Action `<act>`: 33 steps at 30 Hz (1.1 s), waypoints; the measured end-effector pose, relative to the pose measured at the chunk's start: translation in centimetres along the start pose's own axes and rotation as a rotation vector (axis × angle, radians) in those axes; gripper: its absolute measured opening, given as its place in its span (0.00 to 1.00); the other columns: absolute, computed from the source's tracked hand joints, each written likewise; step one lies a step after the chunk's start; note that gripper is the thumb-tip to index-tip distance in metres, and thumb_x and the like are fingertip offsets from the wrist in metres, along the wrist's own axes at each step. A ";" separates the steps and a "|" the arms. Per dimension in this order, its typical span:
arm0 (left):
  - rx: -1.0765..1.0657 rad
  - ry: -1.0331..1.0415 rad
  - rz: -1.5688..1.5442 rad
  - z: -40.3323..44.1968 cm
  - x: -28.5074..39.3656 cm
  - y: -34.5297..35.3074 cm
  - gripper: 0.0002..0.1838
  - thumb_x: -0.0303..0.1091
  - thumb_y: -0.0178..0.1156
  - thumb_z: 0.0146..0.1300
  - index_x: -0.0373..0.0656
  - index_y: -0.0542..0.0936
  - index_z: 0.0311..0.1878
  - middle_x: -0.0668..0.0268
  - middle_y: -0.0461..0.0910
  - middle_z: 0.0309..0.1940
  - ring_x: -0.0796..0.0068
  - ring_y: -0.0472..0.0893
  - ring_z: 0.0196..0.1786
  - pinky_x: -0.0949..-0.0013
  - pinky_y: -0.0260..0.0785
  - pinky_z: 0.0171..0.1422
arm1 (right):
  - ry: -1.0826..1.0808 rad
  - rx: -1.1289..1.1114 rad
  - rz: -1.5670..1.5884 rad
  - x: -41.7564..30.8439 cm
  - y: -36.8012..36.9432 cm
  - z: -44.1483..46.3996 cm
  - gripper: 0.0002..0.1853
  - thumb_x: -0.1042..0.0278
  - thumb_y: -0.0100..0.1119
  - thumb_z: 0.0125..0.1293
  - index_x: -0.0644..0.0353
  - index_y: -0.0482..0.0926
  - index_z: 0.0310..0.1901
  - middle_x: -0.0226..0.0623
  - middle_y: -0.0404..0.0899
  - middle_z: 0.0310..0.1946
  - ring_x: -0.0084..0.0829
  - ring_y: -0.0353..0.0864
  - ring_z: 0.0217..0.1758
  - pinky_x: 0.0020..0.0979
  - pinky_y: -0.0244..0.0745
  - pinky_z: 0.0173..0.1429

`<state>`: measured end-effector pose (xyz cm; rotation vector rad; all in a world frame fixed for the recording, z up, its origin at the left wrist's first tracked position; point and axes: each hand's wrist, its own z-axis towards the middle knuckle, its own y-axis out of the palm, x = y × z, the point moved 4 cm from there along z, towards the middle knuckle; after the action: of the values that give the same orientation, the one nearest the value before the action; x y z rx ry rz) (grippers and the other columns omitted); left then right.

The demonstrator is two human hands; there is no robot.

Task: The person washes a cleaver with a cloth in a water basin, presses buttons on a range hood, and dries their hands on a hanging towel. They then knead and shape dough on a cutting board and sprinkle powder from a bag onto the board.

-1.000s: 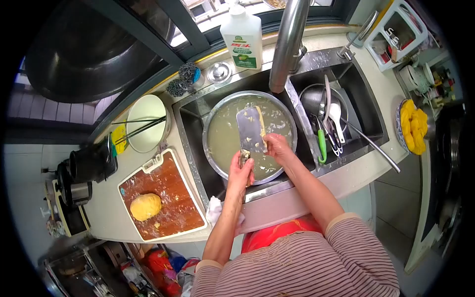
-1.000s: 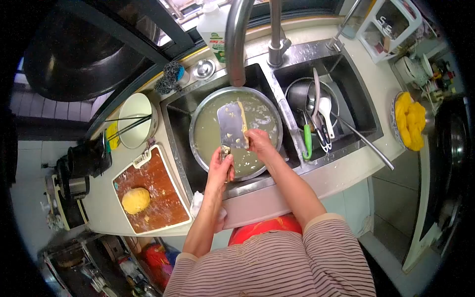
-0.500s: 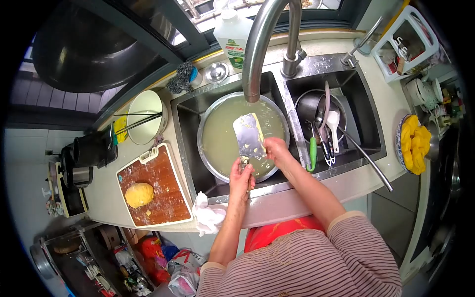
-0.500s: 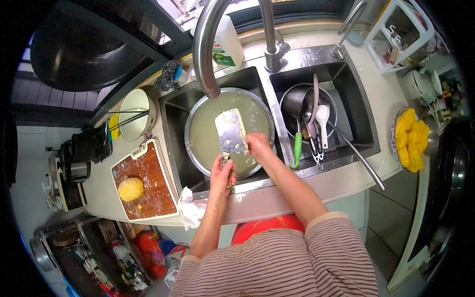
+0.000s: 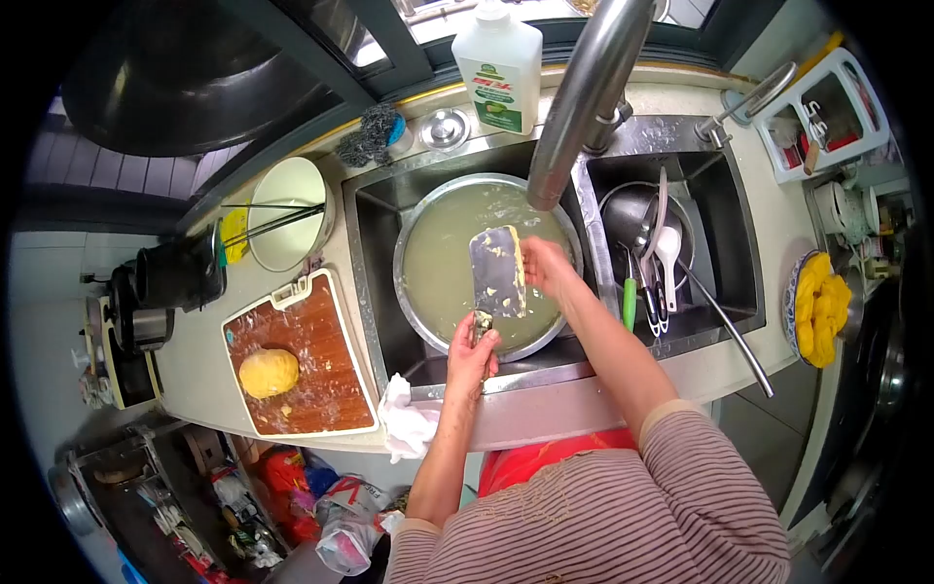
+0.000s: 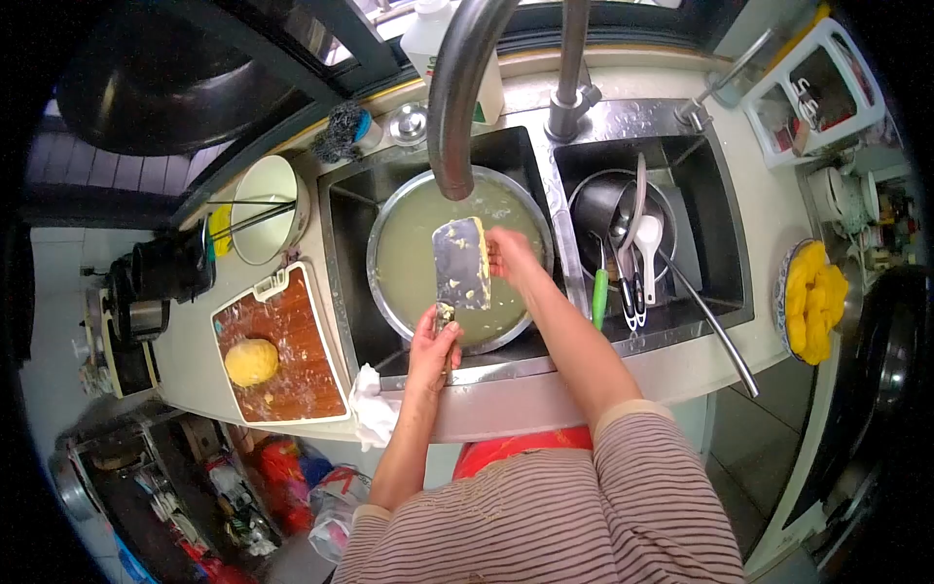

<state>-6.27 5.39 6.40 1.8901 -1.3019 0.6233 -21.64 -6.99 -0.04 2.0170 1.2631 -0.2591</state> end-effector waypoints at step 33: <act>0.157 0.193 0.256 -1.4 11.3 -4.9 0.27 0.34 0.60 0.57 0.37 0.64 0.58 0.67 0.73 0.25 0.84 0.64 0.10 0.80 0.53 0.09 | -1.506 -0.935 -1.480 15.7 15.3 -18.4 0.13 0.60 0.55 0.46 0.58 0.77 0.32 0.39 0.73 0.34 0.36 0.69 0.44 0.41 0.64 0.45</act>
<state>2.48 1.08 14.07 1.7470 -1.4127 1.0402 -4.65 12.48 12.24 -0.3740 1.0764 -1.2180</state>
